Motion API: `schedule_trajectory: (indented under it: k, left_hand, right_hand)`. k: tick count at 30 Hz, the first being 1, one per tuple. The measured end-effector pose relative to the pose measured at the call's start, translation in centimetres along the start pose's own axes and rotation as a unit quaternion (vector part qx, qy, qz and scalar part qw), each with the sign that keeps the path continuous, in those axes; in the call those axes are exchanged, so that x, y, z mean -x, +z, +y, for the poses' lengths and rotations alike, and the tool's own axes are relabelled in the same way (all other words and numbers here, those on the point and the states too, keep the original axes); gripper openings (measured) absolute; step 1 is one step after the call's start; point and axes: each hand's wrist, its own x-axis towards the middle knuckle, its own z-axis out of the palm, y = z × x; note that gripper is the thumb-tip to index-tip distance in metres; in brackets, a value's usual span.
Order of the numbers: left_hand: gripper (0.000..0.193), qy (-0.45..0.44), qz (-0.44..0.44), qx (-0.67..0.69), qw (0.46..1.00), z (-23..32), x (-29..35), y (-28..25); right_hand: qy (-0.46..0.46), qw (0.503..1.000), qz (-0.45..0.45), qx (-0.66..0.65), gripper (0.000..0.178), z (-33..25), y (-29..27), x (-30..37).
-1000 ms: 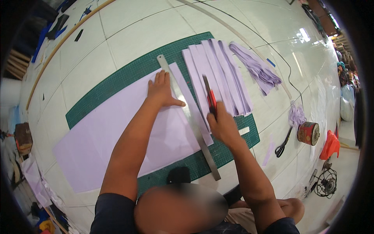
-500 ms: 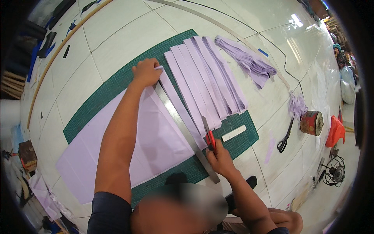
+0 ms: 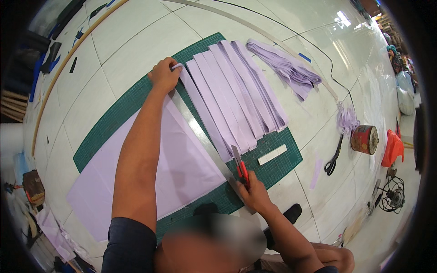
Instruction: The person cuts strips of purple fabric from a large sheet on the floor using a utility knife and a metal ruler. They align the ruler with a template to guide the knife and then use scissors to trim the edges of the cut strips.
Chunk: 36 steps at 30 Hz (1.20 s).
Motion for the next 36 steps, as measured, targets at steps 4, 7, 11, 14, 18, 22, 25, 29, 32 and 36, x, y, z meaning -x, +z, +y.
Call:
schedule_trajectory:
  k: [4, 7, 11, 14, 18, 22, 25, 29, 32, 36]
  left_hand:
    - [0.048, 0.056, 0.147, 0.057, 0.986, -1.9, 2.7, 0.9]
    - [0.051, 0.084, 0.117, 0.059, 0.988, -2.7, 8.4, 0.1]
    - [0.055, 0.117, 0.089, -0.105, 0.983, -5.8, 13.8, -0.7]
    - [0.056, 0.119, 0.052, -0.116, 0.985, -6.3, 14.7, -0.3]
    - [0.054, 0.115, 0.054, -0.098, 0.987, -7.2, 14.7, 0.4]
    - [0.051, 0.108, 0.056, -0.065, 0.991, -8.4, 15.3, 0.9]
    - [0.05, 0.117, 0.063, -0.022, 0.991, -7.6, 14.7, 0.9]
    - [0.048, 0.109, 0.066, 0.006, 0.992, -7.7, 14.8, 0.8]
    - [0.048, 0.111, 0.065, -0.002, 0.992, -7.6, 14.8, 0.6]
    - [0.055, 0.151, 0.083, -0.058, 0.983, -7.3, 15.4, -0.3]
  right_hand:
    - [0.008, 0.999, 0.029, 0.018, 0.04, 1.8, 0.8, 1.3]
    - [-0.002, 0.994, 0.061, 0.093, 0.042, 3.8, 1.5, 2.4]
    - [-0.038, 0.985, 0.079, 0.147, 0.046, 3.2, 2.3, 2.5]
    - [-0.063, 0.984, 0.092, 0.14, 0.045, 4.4, 3.0, 2.2]
    - [-0.053, 0.99, 0.089, 0.101, 0.041, 4.7, 3.9, 2.3]
    - [-0.084, 0.988, 0.099, 0.079, 0.037, 4.3, 5.1, 3.1]
    - [-0.102, 0.986, 0.115, 0.06, 0.035, 4.6, 6.2, 3.8]
    - [-0.062, 0.992, 0.106, 0.03, 0.034, 4.1, 7.6, 4.2]
    - [-0.078, 0.988, 0.127, 0.032, 0.034, 4.6, 8.4, 3.7]
    - [-0.08, 0.988, 0.127, 0.034, 0.035, 5.1, 8.7, 3.4]
